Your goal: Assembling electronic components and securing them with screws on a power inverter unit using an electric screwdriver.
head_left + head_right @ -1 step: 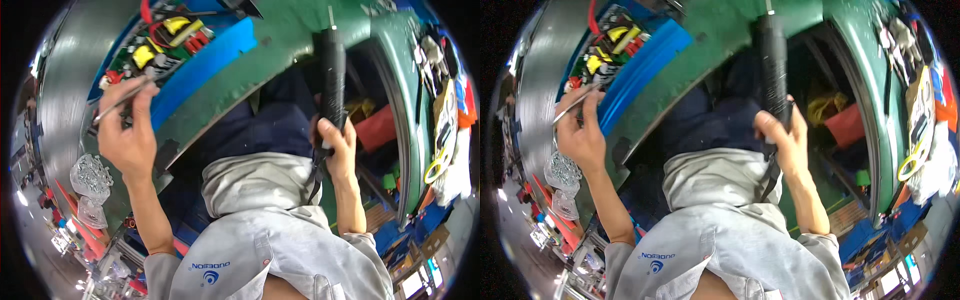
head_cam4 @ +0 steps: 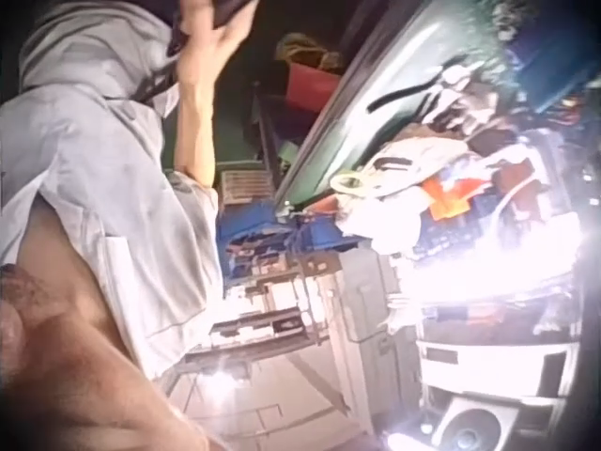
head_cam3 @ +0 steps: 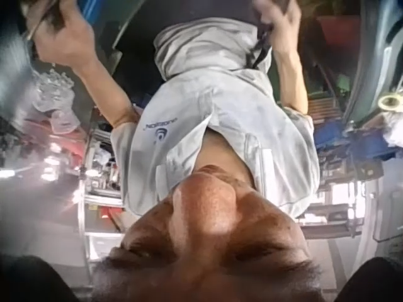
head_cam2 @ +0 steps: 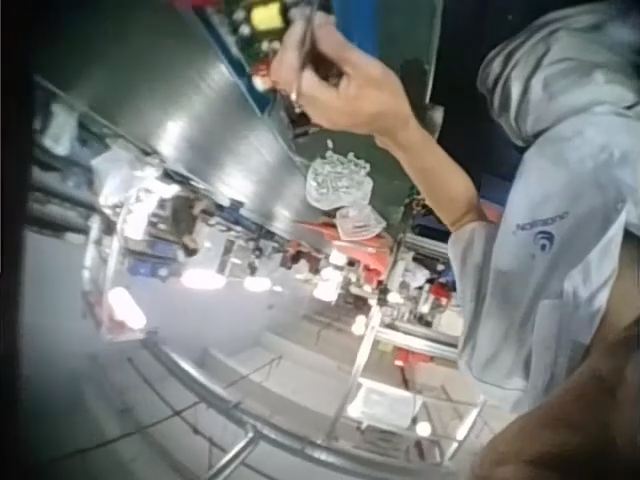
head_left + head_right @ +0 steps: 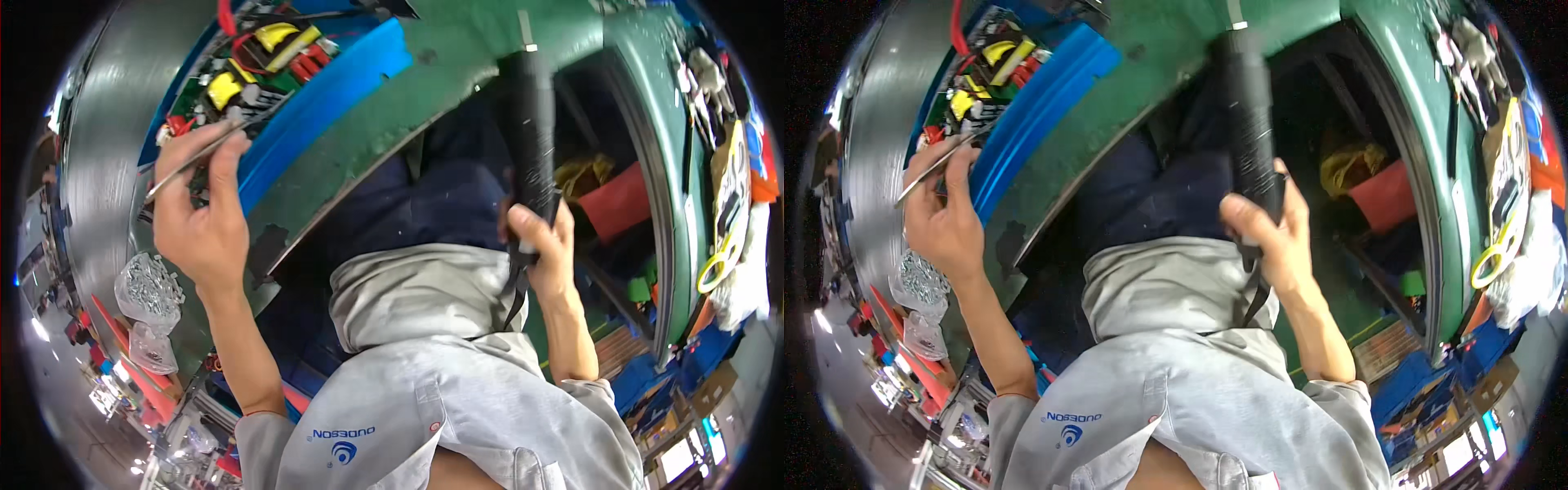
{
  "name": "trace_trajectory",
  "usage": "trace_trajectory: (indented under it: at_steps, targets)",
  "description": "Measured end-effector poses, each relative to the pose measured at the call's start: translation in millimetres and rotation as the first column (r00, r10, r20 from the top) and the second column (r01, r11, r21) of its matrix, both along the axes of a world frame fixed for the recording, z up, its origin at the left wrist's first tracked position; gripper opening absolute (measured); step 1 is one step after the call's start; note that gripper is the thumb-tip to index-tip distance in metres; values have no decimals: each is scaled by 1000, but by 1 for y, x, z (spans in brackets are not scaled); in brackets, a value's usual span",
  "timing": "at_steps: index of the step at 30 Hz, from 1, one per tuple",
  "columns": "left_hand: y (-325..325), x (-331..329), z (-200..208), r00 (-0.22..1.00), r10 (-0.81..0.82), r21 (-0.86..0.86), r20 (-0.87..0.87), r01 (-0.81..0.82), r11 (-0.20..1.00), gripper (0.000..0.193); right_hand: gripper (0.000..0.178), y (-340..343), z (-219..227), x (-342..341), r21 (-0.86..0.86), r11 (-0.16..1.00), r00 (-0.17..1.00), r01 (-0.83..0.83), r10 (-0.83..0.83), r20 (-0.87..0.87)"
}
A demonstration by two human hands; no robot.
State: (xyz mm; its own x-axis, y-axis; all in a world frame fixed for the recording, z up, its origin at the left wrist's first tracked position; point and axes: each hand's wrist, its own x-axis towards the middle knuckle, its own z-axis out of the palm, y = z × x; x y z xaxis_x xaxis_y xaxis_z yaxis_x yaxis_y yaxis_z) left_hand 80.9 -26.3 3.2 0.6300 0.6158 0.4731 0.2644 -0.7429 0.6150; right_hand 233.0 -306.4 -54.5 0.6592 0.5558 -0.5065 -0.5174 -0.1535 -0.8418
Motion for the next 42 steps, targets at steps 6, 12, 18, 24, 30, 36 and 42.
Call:
trace_trajectory:
  at_steps: [6,12,18,24,30,36,42]
  targets:
    - [1,7,-7,1000,12,-44,9,-11,999,12,51,7,-12,-51,27,914,913,-405,403,59]
    - [-1,8,-7,999,1,-11,-41,-1,1000,13,58,17,-1,-63,-54,876,857,-479,480,190]
    - [3,7,-7,998,-5,31,-61,7,999,12,56,17,0,-59,-66,862,842,-503,506,188]
    - [4,11,-7,998,-27,29,-60,28,999,13,55,18,-1,-55,-93,855,821,-511,517,240]
    - [2,11,-5,997,-18,48,-81,22,999,12,56,20,0,-55,-96,848,816,-522,529,233]
    - [0,8,-6,997,-34,47,-70,37,998,13,57,14,-7,-64,-66,864,827,-499,498,260]
    - [2,9,-7,997,-49,68,-64,53,996,13,57,18,-9,-66,-32,885,846,-464,454,281]
